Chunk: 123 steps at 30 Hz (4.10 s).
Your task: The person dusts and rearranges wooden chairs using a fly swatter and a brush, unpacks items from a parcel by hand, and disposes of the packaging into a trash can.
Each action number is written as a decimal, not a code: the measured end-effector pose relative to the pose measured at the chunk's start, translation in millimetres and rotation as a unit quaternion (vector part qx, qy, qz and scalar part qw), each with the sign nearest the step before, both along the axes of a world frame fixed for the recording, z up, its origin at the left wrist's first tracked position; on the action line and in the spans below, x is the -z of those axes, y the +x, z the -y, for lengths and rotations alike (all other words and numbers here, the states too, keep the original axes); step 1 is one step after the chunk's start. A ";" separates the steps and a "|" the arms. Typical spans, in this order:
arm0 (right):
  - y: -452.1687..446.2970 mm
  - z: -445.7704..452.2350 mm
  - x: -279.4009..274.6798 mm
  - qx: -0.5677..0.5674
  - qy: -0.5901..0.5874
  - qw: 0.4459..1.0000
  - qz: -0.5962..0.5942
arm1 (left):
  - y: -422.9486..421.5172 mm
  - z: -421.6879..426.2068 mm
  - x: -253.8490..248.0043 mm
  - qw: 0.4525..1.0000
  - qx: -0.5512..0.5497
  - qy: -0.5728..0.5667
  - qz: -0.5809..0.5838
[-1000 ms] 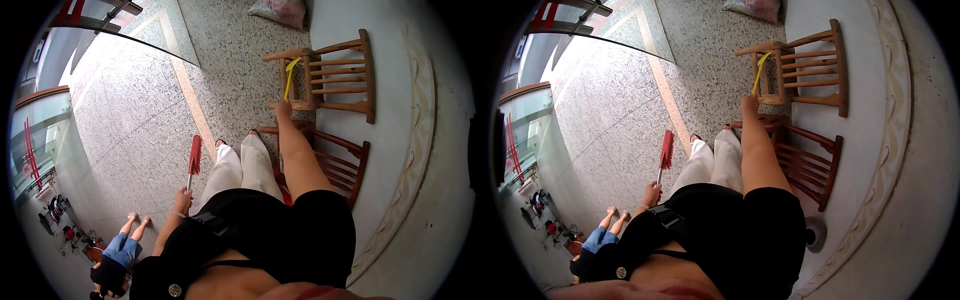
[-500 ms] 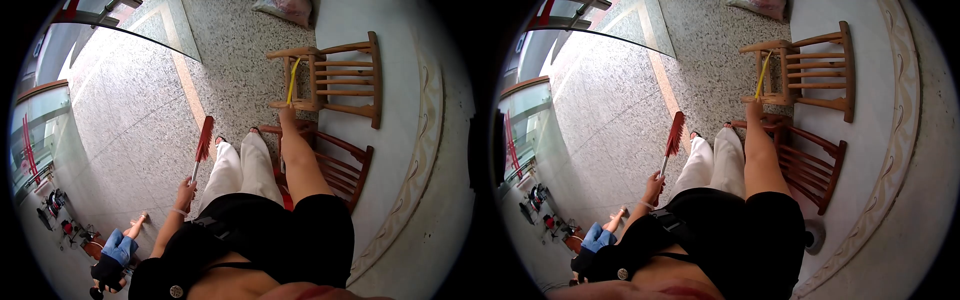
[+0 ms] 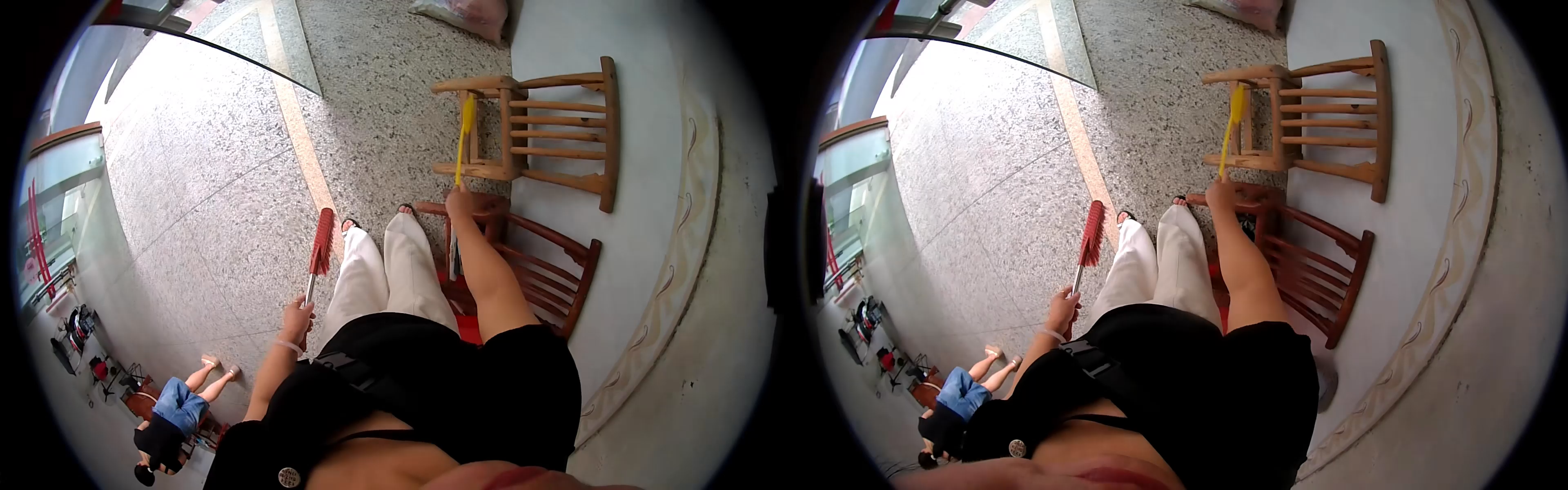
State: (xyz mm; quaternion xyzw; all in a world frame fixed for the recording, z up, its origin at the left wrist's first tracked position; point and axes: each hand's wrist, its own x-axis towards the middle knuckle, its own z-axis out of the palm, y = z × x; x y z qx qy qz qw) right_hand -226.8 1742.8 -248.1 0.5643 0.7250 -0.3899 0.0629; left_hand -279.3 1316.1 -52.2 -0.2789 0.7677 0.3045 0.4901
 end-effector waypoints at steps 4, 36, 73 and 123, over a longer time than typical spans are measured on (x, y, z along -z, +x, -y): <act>3.5 11.3 -82.8 -0.147 0.075 0.979 -0.118 | 3.3 -10.1 -2.0 1.000 -0.025 -0.012 0.000; 18.1 9.9 -198.0 0.573 -0.378 0.643 -0.340 | -40.2 13.4 17.2 0.998 0.007 0.056 -0.034; 143.4 146.5 -224.5 0.525 -0.300 0.633 -0.484 | -92.2 -7.1 23.4 0.972 0.224 0.071 -0.003; 241.1 83.4 -293.2 0.308 0.232 0.921 -0.057 | -114.0 190.2 113.2 0.870 0.461 0.012 -0.176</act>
